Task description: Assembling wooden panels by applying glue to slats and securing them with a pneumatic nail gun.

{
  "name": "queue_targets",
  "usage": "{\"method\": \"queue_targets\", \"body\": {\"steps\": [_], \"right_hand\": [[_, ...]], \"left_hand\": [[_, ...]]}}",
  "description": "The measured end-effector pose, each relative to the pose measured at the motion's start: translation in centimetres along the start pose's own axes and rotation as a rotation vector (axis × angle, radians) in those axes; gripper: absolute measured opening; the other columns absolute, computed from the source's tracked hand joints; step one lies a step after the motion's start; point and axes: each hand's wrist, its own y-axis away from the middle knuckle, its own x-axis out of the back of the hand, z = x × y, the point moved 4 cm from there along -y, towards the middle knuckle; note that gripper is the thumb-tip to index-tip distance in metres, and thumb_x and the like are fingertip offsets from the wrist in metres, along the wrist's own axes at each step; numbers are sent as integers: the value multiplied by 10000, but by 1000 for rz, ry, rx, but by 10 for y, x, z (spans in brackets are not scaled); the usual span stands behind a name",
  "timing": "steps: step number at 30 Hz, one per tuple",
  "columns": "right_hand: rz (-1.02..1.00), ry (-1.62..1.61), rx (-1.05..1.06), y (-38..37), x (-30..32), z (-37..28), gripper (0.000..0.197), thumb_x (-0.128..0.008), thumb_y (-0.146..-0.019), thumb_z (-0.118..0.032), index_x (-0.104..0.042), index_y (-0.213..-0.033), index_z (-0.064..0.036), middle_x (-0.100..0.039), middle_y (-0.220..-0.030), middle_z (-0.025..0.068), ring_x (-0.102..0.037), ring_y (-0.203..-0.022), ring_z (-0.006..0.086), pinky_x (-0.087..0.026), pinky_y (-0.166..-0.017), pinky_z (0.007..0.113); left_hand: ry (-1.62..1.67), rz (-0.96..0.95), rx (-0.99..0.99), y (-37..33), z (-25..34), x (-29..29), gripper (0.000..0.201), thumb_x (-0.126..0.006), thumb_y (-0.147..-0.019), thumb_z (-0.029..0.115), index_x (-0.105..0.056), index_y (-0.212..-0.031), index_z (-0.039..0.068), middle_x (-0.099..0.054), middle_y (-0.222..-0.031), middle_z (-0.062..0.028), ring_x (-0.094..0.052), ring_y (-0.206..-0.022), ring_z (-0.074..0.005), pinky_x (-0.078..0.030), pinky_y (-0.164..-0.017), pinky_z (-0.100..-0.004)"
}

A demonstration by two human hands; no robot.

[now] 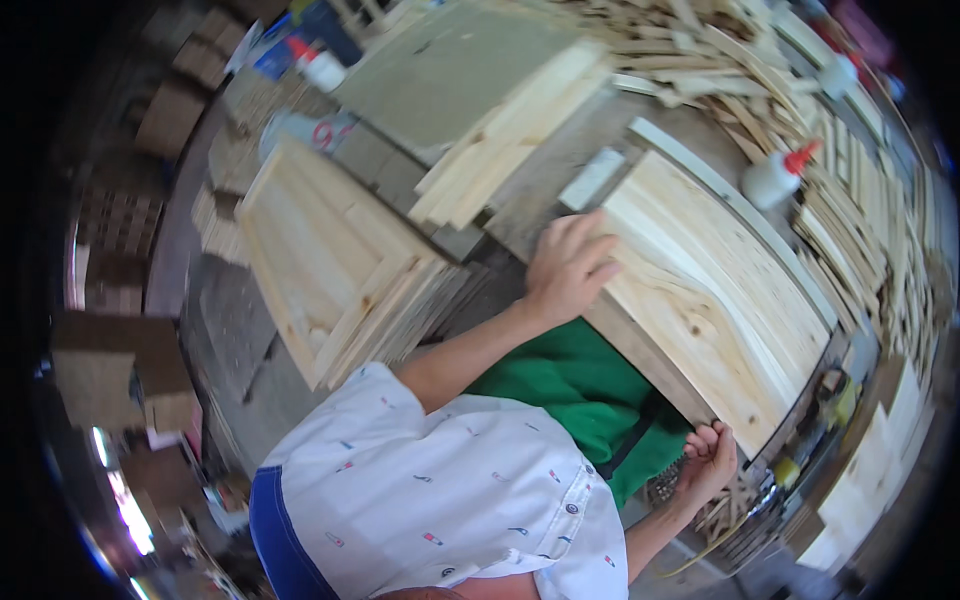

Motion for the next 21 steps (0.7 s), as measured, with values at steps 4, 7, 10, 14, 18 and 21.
{"method": "queue_targets", "body": {"steps": [4, 7, 10, 14, 18, 21], "right_hand": [[-57, 1, 40, 2, -7, -2, 265, -505, -1002, -251, -614, -979, -11, -655, -714, 87, -610, -545, 141, -492, -465, 217], [-8, 56, 47, 4, -8, -1, 265, -514, -1000, -257, -610, -973, -11, -632, -693, 71, -576, -532, 126, -470, -462, 209], [-22, 54, 59, 4, -10, -2, 265, -517, -999, -258, -610, -975, -11, -640, -697, 78, -585, -532, 129, -474, -462, 212], [33, 92, 75, 3, -7, -2, 265, -519, -997, -259, -611, -975, -12, -658, -700, 90, -610, -531, 142, -488, -460, 221], [33, 97, 80, 2, -6, 0, 264, -520, -996, -260, -612, -968, -14, -663, -699, 91, -621, -530, 149, -496, -455, 225], [13, 55, 79, 2, -5, 1, 264, -521, -995, -262, -617, -962, -18, -671, -701, 95, -635, -537, 152, -504, -453, 227]], "left_hand": [[15, 60, 1, 3, 0, 5, 293, -719, -800, 245, -665, -1015, 53, -549, -1250, -128, -483, -1163, -301, -401, -962, -420], [21, 52, -22, 3, 1, 7, 267, -714, -806, 231, -664, -997, 51, -553, -1226, -98, -478, -1176, -276, -406, -952, -399], [25, 47, -19, 3, 0, 5, 258, -715, -803, 232, -665, -985, 57, -561, -1215, -84, -485, -1170, -266, -409, -946, -396], [23, 69, -23, 3, 0, 3, 242, -702, -798, 231, -643, -965, 65, -543, -1199, -86, -471, -1173, -271, -392, -958, -406], [6, 70, -16, 2, 1, 3, 226, -703, -797, 223, -653, -955, 69, -565, -1180, -74, -490, -1161, -264, -406, -931, -399], [-4, 75, -14, 1, 3, 6, 219, -708, -793, 214, -661, -953, 73, -587, -1165, -67, -509, -1149, -258, -415, -914, -392]]}}
